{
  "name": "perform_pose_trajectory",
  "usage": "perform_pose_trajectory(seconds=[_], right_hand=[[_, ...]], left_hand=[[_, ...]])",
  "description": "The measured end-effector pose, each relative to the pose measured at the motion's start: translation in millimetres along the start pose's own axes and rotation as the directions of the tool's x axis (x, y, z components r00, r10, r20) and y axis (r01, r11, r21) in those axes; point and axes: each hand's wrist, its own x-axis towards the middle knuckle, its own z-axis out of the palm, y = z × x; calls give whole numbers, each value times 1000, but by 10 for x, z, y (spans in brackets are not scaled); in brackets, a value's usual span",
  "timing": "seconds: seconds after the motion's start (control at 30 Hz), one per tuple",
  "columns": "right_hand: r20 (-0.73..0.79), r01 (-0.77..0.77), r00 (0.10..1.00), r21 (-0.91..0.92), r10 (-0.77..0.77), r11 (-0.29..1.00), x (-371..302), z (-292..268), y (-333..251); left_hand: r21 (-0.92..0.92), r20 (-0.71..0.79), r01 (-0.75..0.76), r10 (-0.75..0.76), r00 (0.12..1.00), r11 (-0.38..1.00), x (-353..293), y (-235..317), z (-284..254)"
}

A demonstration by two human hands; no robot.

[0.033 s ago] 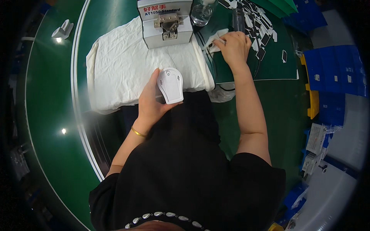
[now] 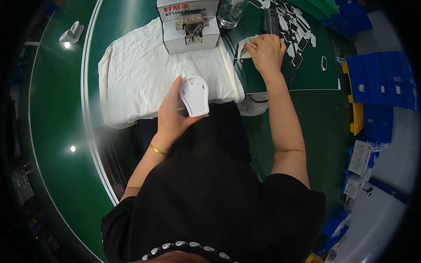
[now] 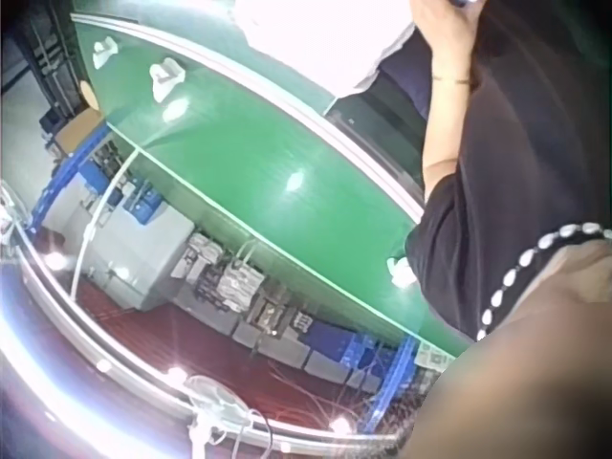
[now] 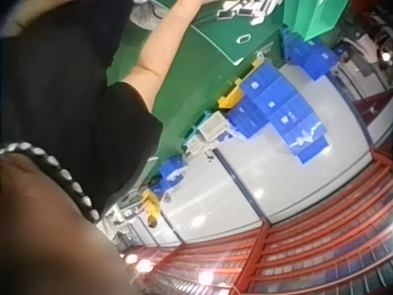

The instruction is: Assembling white plastic casings by fitting internal parts, using a power screwdriver, and wiping them clean.

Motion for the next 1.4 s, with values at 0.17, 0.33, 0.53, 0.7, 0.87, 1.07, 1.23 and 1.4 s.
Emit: perform_pose_trajectory(seconds=[0.17,0.33,0.53,0.7,0.87,1.07,1.23,1.4], right_hand=[[-442,370,831,-12,-337,929,-168,-265,-199],[-134,390,920,405,-369,827,-848,-532,-601],[-104,532,819,505,-564,680,-1412,-530,-938],[-92,558,823,316,-560,768,-1306,-451,-712],[-113,533,832,431,-543,728,-1367,-486,-715],[-81,558,816,374,-573,741,-1183,-403,-660],[-171,646,745,426,-645,633,-1260,-501,-741],[-146,701,695,358,-704,617,-1337,-479,-1062]], left_hand=[[-14,21,50,-50,999,999,-1,15,9],[-31,12,43,-43,999,999,-22,13,17],[-39,-5,27,-28,1000,999,-19,-15,38],[-46,27,42,-41,999,998,10,-20,-9],[-30,-15,9,-9,1000,1000,-35,-43,28],[-50,1,28,-28,1000,998,-42,-70,20],[-70,-33,16,-19,999,997,2,-53,21],[-83,-12,58,-59,998,995,0,-38,30]])
